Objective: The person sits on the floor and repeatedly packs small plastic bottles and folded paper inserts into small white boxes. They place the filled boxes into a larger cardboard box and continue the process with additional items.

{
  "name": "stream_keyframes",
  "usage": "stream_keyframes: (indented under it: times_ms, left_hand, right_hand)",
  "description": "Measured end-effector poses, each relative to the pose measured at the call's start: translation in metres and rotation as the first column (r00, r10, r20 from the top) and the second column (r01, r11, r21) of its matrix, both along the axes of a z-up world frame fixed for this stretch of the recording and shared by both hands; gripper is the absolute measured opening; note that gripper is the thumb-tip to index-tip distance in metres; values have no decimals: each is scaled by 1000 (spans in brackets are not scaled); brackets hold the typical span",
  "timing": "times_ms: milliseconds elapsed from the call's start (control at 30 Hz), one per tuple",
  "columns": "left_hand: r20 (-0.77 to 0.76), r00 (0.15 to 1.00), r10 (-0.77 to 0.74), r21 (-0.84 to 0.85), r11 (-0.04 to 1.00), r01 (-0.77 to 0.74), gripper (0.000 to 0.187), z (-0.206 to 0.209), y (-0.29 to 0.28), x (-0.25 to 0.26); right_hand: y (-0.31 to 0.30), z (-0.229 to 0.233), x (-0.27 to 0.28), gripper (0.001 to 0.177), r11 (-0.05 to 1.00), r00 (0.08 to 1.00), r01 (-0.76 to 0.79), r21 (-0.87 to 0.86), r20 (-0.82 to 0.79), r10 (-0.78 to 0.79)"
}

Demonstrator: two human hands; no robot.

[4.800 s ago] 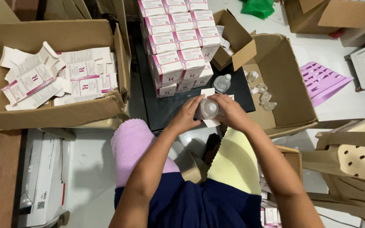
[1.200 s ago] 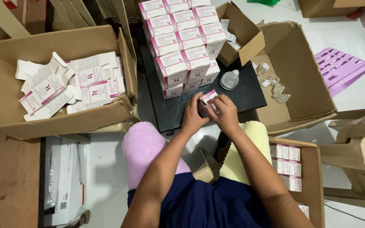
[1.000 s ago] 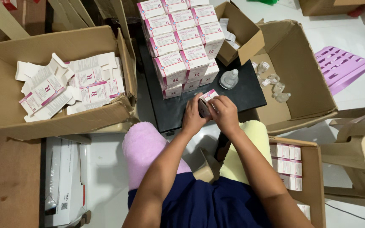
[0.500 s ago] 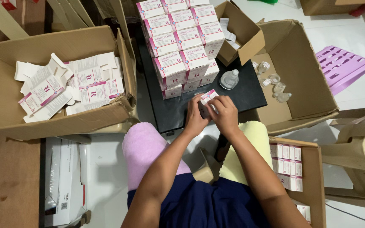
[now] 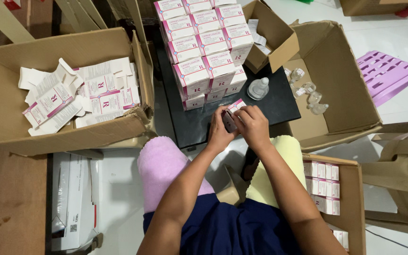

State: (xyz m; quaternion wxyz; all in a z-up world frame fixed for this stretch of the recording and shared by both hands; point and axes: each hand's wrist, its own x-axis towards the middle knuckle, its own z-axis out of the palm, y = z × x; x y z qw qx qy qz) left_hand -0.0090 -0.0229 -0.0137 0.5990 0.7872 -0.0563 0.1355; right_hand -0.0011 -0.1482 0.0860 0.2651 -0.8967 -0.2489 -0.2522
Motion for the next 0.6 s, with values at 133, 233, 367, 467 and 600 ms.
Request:
stream_keyframes:
  times_ms: [133, 233, 367, 467, 600]
  left_hand:
    - [-24, 1000, 6, -3, 1000, -6, 89, 1, -1, -1]
    - [-5, 1000, 0, 18, 1000, 0, 88, 1, 1, -2]
    - [-26, 999, -19, 34, 999, 20, 88, -2, 3, -3]
    - [-52, 998, -18, 44, 999, 21, 91, -6, 3, -4]
    - [-85, 996, 20, 89, 996, -13, 103, -13, -1, -9]
  right_hand:
    - [-1, -2, 0, 14, 999, 1000, -22, -35, 8, 23]
    - [0, -6, 0, 13, 999, 1000, 3, -39, 13, -3]
    - [-3, -11, -8, 24, 995, 1000, -20, -100, 18, 22]
    - [-6, -17, -24, 40, 989, 998, 32, -147, 60, -24]
    - [-12, -34, -42, 55, 985, 994, 106, -135, -20, -109]
